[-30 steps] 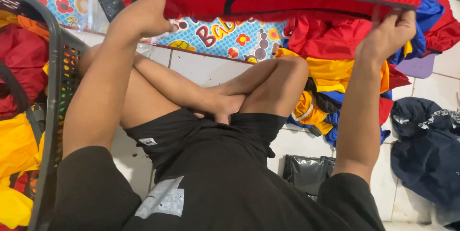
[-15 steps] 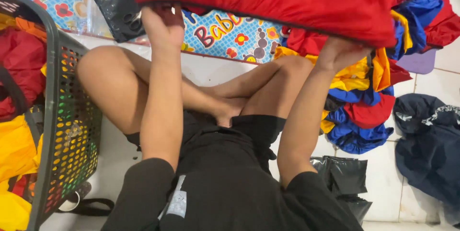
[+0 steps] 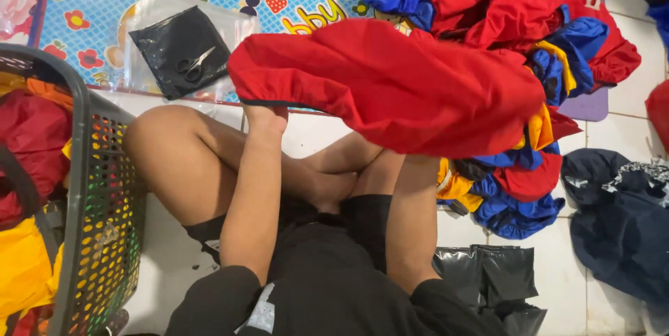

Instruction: Trimming loose threads from red fabric items with scissors and then folding them neatly.

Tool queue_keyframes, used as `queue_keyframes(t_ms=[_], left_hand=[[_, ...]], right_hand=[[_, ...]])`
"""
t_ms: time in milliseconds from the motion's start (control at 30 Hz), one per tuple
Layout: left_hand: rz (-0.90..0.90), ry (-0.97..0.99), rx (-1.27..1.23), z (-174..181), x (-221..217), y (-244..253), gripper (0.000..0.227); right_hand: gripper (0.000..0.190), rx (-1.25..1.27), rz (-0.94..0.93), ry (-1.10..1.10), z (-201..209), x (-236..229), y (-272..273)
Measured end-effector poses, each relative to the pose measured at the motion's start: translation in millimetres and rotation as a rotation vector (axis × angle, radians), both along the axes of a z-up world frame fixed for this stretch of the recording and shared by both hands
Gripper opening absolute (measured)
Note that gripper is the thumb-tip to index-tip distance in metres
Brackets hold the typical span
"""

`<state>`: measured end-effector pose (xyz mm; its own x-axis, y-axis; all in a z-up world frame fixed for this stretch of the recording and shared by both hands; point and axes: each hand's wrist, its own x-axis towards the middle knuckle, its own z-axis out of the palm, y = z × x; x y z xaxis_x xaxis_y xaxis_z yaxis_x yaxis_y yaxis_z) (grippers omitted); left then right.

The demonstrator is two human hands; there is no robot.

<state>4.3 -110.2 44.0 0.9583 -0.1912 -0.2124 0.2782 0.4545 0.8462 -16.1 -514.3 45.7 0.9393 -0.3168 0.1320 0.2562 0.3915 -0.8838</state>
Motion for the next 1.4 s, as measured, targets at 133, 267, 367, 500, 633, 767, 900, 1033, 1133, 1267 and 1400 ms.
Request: queue_keyframes(t_ms=[133,267,367,500,633,767,900,1033,1133,1267,1400], left_hand=[[-0.110,-0.001,0.161,8.8,-14.9,17.5,0.033],[-0.264,0.006,0.422,20.7,-14.9,12.4,0.038],[-0.378,0.012,0.594,26.9,-18.8,16.2,0.041],[-0.550,0.026,0.855,27.9,-32.4,53.7,0.046],[-0.652,0.005,1.035,39.6,-5.4,64.3,0.050],[-0.781,-0.011,1.307,56.5,22.7,69.1,0.055],[-0.923,-0.014,1.570,68.7,38.2,67.0,0.060],[-1.016,-0.019,1.747,64.7,56.6,53.3,0.064],[-1.022,-0.064,1.617,3.6,102.1,64.0,0.087],[-0.906,0.007,1.038,9.4,105.7,40.5,0.056],[-0.743,-1.014,1.746,-46.4,69.4,14.3,0.028]], right_hand=[[0.036,-0.140,-0.012,0.118,-29.9,-13.5,11.5],[0.037,-0.266,-0.012,0.248,-44.6,-30.9,16.4],[0.038,-0.359,-0.019,0.349,-31.5,-31.9,15.5],[0.039,-0.477,-0.017,0.492,-34.3,-31.9,31.6],[0.041,-0.597,-0.023,0.594,-42.8,-23.3,33.1],[0.042,-0.721,-0.013,0.683,-46.7,-4.7,34.3],[0.044,-0.850,-0.004,0.787,-60.0,7.7,22.5],[0.045,-0.946,-0.003,0.861,-71.7,35.2,-7.9],[0.049,-0.884,-0.262,0.726,-92.0,56.7,-47.3],[0.049,-0.831,-0.415,0.760,-93.3,68.1,-55.0],[0.041,-0.993,-0.777,0.756,-85.9,53.5,-42.9]])
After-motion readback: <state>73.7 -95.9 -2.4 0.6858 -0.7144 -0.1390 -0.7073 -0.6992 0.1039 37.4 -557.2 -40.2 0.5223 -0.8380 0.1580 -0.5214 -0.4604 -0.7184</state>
